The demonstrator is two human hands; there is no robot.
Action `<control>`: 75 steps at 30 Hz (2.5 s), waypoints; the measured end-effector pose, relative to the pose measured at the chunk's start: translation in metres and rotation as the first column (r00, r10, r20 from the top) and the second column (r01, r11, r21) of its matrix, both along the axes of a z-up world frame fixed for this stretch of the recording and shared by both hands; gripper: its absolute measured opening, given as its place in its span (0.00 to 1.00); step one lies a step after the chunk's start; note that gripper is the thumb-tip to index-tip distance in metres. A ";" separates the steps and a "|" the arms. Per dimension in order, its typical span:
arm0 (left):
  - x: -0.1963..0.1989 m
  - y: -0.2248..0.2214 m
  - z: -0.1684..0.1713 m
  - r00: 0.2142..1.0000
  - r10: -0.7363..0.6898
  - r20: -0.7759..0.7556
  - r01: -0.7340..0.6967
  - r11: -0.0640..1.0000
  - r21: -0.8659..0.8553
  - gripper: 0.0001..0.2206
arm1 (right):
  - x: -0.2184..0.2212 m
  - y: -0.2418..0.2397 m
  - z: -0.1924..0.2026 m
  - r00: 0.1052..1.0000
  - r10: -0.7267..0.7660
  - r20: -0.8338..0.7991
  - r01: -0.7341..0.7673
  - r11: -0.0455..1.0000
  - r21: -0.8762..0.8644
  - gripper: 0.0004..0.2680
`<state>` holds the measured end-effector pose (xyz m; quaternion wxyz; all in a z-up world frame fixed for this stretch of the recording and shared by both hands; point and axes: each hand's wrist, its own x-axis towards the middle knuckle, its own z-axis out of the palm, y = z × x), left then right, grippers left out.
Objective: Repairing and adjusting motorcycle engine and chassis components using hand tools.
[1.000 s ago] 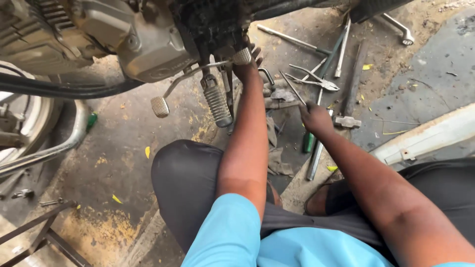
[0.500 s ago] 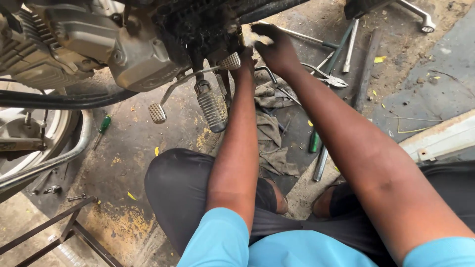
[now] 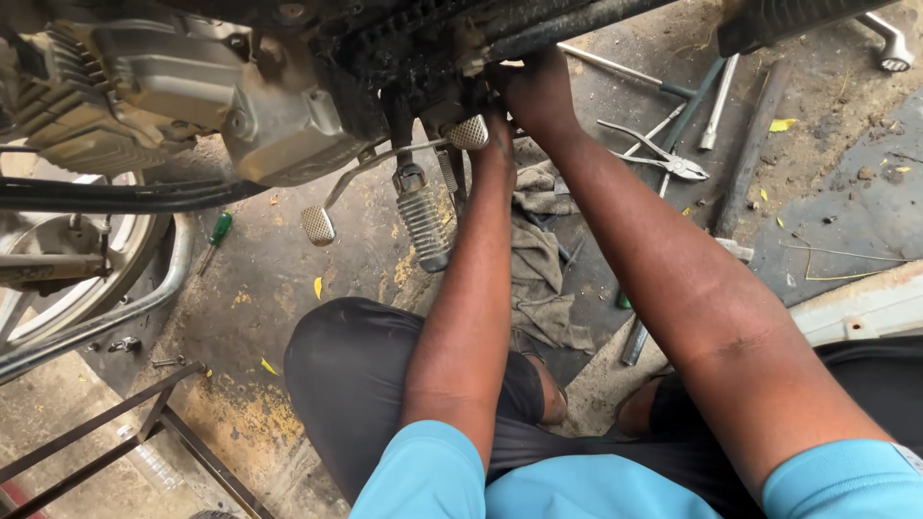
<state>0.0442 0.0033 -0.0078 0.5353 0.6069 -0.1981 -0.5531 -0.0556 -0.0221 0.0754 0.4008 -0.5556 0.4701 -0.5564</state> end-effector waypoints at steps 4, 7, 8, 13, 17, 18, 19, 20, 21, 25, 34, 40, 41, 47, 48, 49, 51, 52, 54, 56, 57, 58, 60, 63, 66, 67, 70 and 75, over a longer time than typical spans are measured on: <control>-0.009 0.008 -0.005 0.947 0.012 -0.321 -0.053 0.991 -0.121 0.18 | -0.005 0.006 0.009 0.983 0.033 0.178 -0.068 0.979 0.192 0.09; -0.009 -0.001 -0.016 0.882 0.017 -0.472 -0.127 0.971 -0.202 0.17 | -0.012 0.012 0.014 0.977 0.039 0.208 -0.096 0.957 0.273 0.08; -0.010 -0.002 -0.018 0.925 0.039 -0.378 -0.101 0.984 -0.146 0.17 | -0.012 0.011 0.013 0.980 0.028 0.196 -0.080 0.963 0.258 0.08; -0.010 0.000 -0.011 1.000 -0.010 -0.022 0.007 0.989 -0.146 0.20 | -0.010 -0.003 -0.007 0.982 0.036 0.187 -0.059 0.991 0.116 0.08; -0.010 0.003 -0.009 0.997 -0.002 -0.075 -0.010 0.989 -0.148 0.23 | -0.004 -0.009 -0.018 0.962 0.080 0.262 -0.104 0.991 0.079 0.08; -0.007 -0.001 -0.008 0.994 -0.014 -0.105 0.003 0.994 -0.105 0.23 | -0.004 -0.009 -0.020 0.952 0.092 0.291 -0.116 0.991 0.068 0.08; -0.006 -0.004 -0.007 0.990 -0.034 -0.137 0.025 0.998 -0.064 0.24 | -0.003 -0.007 -0.022 0.962 0.070 0.264 -0.091 0.993 0.069 0.08; -0.005 -0.002 -0.007 0.992 -0.041 -0.122 0.030 0.995 -0.092 0.24 | -0.002 -0.004 -0.024 0.970 0.048 0.238 -0.066 0.995 0.069 0.08; -0.002 0.000 -0.007 0.993 -0.049 -0.108 0.036 0.992 -0.124 0.24 | -0.002 -0.005 -0.024 0.978 0.025 0.209 -0.039 0.997 0.065 0.09; 0.001 -0.007 -0.020 0.981 -0.084 -0.175 0.061 0.989 -0.136 0.25 | -0.002 -0.008 -0.026 0.985 0.032 0.170 -0.063 0.982 0.180 0.08; 0.001 0.003 -0.007 0.988 -0.095 -0.125 0.085 0.993 -0.084 0.29 | -0.005 -0.004 -0.022 0.992 0.049 0.113 -0.067 0.985 0.161 0.08; 0.004 0.015 0.006 0.983 -0.088 -0.162 0.068 0.990 -0.125 0.27 | 0.000 -0.005 -0.020 0.990 0.010 0.142 -0.029 0.991 0.129 0.09; 0.007 0.017 -0.001 0.981 -0.087 -0.171 0.065 0.989 -0.133 0.26 | -0.003 -0.005 -0.020 0.995 0.019 0.095 -0.030 0.992 0.120 0.09; 0.016 0.002 -0.048 0.949 -0.142 -0.281 0.097 0.981 -0.168 0.22 | -0.003 -0.002 -0.015 0.998 0.031 -0.046 -0.027 0.995 0.092 0.09; 0.016 0.003 -0.049 0.957 -0.126 -0.262 0.087 0.984 -0.159 0.22 | -0.006 -0.003 -0.014 0.994 0.053 -0.093 -0.046 0.996 0.080 0.09; 0.015 0.007 -0.047 0.964 -0.108 -0.244 0.074 0.986 -0.147 0.21 | -0.010 -0.003 -0.013 0.996 0.084 0.003 -0.084 0.991 0.106 0.10; 0.005 0.015 -0.033 0.968 -0.016 -0.252 -0.010 0.995 -0.102 0.22 | -0.015 -0.004 -0.007 0.970 0.139 0.198 -0.169 0.976 0.139 0.11; -0.003 0.018 -0.022 0.967 0.031 -0.254 -0.053 0.995 -0.082 0.22 | -0.015 -0.004 -0.002 0.971 0.110 0.214 -0.157 0.963 0.220 0.11; -0.025 0.026 0.002 0.972 0.130 -0.197 -0.154 0.982 -0.110 0.22 | -0.018 0.002 0.001 0.970 0.047 0.238 -0.140 0.911 0.387 0.12; -0.037 0.031 0.027 0.981 0.178 -0.079 -0.190 0.964 -0.187 0.24 | -0.018 -0.001 -0.002 0.970 0.087 0.228 -0.144 0.959 0.246 0.12; -0.041 0.028 0.041 0.984 0.178 0.012 -0.170 0.953 -0.252 0.27 | -0.019 -0.002 -0.005 0.970 0.107 0.220 -0.146 0.975 0.169 0.11; -0.045 0.027 0.055 0.978 0.182 0.102 -0.142 0.939 -0.315 0.31 | -0.020 0.001 -0.007 0.970 0.129 0.208 -0.160 0.977 0.138 0.11; -0.038 0.024 0.088 0.766 0.033 0.642 0.088 0.984 -0.156 0.27 | -0.024 -0.001 -0.006 0.968 0.170 0.184 -0.184 0.981 0.061 0.10; -0.026 0.022 0.128 0.335 -0.150 0.930 0.217 0.973 0.079 0.22 | -0.023 -0.002 -0.005 0.983 0.158 0.091 -0.167 0.980 0.108 0.10; -0.012 0.013 0.141 0.119 -0.241 0.963 0.273 0.941 0.202 0.18 | -0.017 -0.005 -0.008 0.973 0.148 0.178 -0.167 0.982 0.092 0.11; -0.009 0.009 0.140 0.069 -0.265 0.962 0.289 0.928 0.235 0.16 | -0.016 -0.006 -0.010 0.975 0.147 0.167 -0.161 0.984 0.072 0.10; 0.001 0.006 0.135 0.016 -0.229 0.973 0.339 0.917 0.211 0.14 | -0.012 -0.009 -0.013 0.985 0.134 0.112 -0.135 0.991 0.004 0.10; 0.005 0.008 0.137 0.000 -0.205 0.979 0.342 0.920 0.193 0.19 | -0.008 -0.008 -0.018 0.984 0.106 0.145 -0.107 0.994 -0.004 0.08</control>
